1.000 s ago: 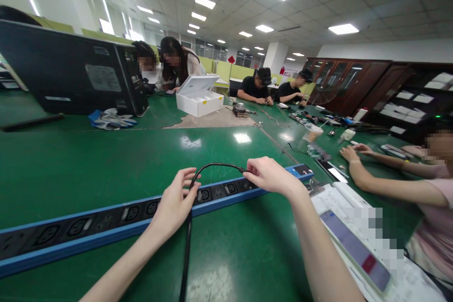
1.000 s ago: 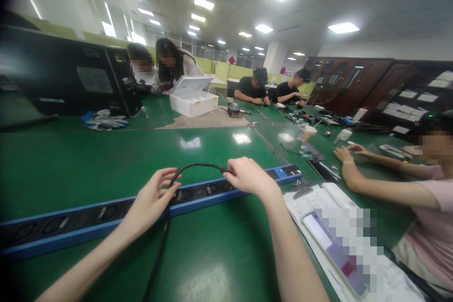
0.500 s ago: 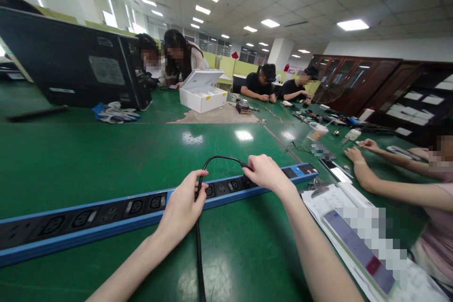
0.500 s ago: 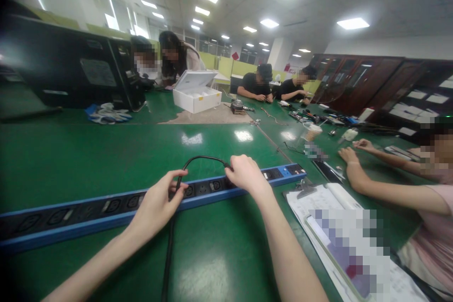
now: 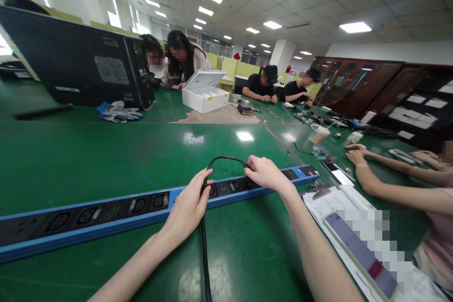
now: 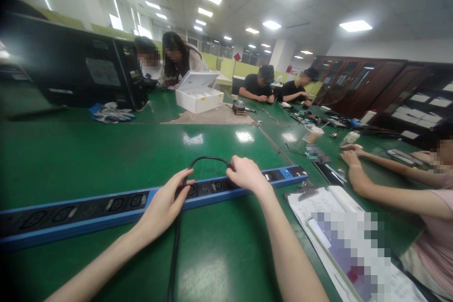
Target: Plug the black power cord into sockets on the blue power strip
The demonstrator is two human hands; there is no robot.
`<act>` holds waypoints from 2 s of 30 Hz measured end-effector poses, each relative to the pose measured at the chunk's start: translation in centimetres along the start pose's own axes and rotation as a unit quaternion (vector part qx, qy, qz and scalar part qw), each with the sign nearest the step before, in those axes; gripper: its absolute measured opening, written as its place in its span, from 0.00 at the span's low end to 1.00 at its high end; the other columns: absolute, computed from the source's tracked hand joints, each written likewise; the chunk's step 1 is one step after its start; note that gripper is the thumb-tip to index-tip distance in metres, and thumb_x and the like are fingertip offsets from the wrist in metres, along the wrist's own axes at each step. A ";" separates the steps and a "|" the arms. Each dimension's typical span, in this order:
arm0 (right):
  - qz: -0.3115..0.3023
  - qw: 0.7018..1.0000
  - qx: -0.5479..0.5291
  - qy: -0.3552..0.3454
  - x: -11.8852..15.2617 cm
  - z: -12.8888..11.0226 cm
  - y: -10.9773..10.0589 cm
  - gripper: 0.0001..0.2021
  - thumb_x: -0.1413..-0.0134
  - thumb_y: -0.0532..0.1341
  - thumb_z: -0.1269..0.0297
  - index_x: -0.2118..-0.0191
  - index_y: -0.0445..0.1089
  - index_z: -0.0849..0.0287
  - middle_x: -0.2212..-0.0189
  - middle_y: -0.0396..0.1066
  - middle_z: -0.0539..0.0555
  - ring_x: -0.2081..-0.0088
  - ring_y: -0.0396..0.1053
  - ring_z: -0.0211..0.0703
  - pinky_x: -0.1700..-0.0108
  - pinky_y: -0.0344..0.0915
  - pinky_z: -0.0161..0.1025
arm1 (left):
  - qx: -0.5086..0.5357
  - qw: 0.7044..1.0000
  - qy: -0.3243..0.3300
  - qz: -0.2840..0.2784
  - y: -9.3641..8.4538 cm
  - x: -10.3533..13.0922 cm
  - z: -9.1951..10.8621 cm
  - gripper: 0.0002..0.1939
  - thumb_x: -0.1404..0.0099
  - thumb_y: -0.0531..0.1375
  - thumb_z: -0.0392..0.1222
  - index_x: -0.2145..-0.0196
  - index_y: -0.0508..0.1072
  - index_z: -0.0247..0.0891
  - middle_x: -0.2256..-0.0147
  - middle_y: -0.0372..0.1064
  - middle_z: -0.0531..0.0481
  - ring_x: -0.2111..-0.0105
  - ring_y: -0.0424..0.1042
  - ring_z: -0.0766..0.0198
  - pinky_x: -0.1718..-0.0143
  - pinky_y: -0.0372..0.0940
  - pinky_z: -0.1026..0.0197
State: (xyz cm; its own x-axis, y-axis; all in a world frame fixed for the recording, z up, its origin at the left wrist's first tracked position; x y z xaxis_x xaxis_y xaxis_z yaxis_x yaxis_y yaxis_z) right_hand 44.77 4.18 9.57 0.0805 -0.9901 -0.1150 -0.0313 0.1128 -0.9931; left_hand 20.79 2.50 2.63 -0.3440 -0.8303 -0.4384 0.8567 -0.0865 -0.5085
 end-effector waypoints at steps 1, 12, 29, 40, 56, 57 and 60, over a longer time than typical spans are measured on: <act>-0.001 1.000 -0.012 -0.001 -0.1 0.1 0.1 0.11 0.37 0.57 0.57 0.59 0.71 0.58 0.69 0.75 0.55 0.65 0.72 0.45 0.64 0.55 0.36 | 0.000 1.000 0.002 -0.001 0.0 0.0 0.1 0.23 0.26 0.49 0.43 0.35 0.59 0.46 0.37 0.63 0.45 0.45 0.73 0.58 0.40 0.65 0.50; -0.003 0.998 -0.058 0.037 -0.6 0.7 1.6 0.10 0.40 0.58 0.59 0.64 0.70 0.60 0.70 0.75 0.56 0.70 0.70 0.42 0.70 0.54 0.35 | -0.116 0.992 0.031 -0.031 0.0 0.4 0.7 0.23 0.29 0.54 0.46 0.38 0.65 0.48 0.33 0.57 0.48 0.37 0.64 0.54 0.38 0.63 0.47; -0.013 0.998 0.063 0.019 0.5 -1.5 1.7 0.11 0.32 0.53 0.56 0.56 0.61 0.59 0.64 0.75 0.60 0.60 0.75 0.53 0.63 0.58 0.38 | -0.242 0.968 0.063 -0.018 0.4 0.8 1.6 0.39 0.28 0.53 0.54 0.28 0.44 0.36 0.42 0.70 0.39 0.41 0.68 0.51 0.37 0.59 0.45; -0.019 0.997 0.067 0.018 0.9 -1.7 1.7 0.12 0.31 0.52 0.54 0.53 0.59 0.59 0.62 0.75 0.60 0.59 0.75 0.53 0.62 0.59 0.38 | -0.239 0.970 0.032 -0.020 0.3 0.7 0.8 0.32 0.25 0.47 0.45 0.28 0.44 0.37 0.42 0.71 0.42 0.39 0.67 0.56 0.37 0.61 0.48; -0.018 0.997 0.076 0.024 0.7 -1.6 1.8 0.14 0.30 0.48 0.53 0.51 0.58 0.59 0.63 0.75 0.61 0.60 0.76 0.56 0.61 0.61 0.41 | -0.264 0.945 0.144 -0.129 -0.9 1.5 1.0 0.46 0.33 0.56 0.41 0.27 0.33 0.37 0.32 0.55 0.39 0.34 0.59 0.52 0.33 0.56 0.48; -0.021 0.996 0.080 0.015 0.5 -1.7 1.8 0.14 0.30 0.49 0.53 0.52 0.58 0.59 0.63 0.76 0.61 0.60 0.76 0.56 0.61 0.62 0.41 | -0.268 0.945 0.140 -0.123 -0.9 1.3 0.9 0.46 0.32 0.57 0.42 0.27 0.33 0.37 0.34 0.58 0.39 0.36 0.61 0.52 0.35 0.58 0.48; -0.029 0.995 0.090 0.008 0.0 -1.8 1.7 0.13 0.31 0.50 0.54 0.54 0.59 0.58 0.62 0.76 0.61 0.59 0.76 0.57 0.61 0.63 0.42 | -0.275 0.946 0.134 -0.109 -0.7 1.1 0.8 0.46 0.31 0.57 0.43 0.27 0.32 0.39 0.37 0.63 0.39 0.39 0.65 0.52 0.37 0.61 0.49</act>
State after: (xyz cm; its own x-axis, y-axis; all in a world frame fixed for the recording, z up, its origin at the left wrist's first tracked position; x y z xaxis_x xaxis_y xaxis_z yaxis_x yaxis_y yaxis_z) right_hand 42.92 4.27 7.93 0.0602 -0.9965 -0.0578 0.1528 0.0664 -0.9860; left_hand 20.14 1.22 3.10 -0.6372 -0.6507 -0.4130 0.4505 0.1203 -0.8847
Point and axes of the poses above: each hand's wrist, its own x-axis away from the middle knuckle, its own y-axis out of the palm, z = x × y, the point moved 6 cm from there along -x, towards the middle knuckle
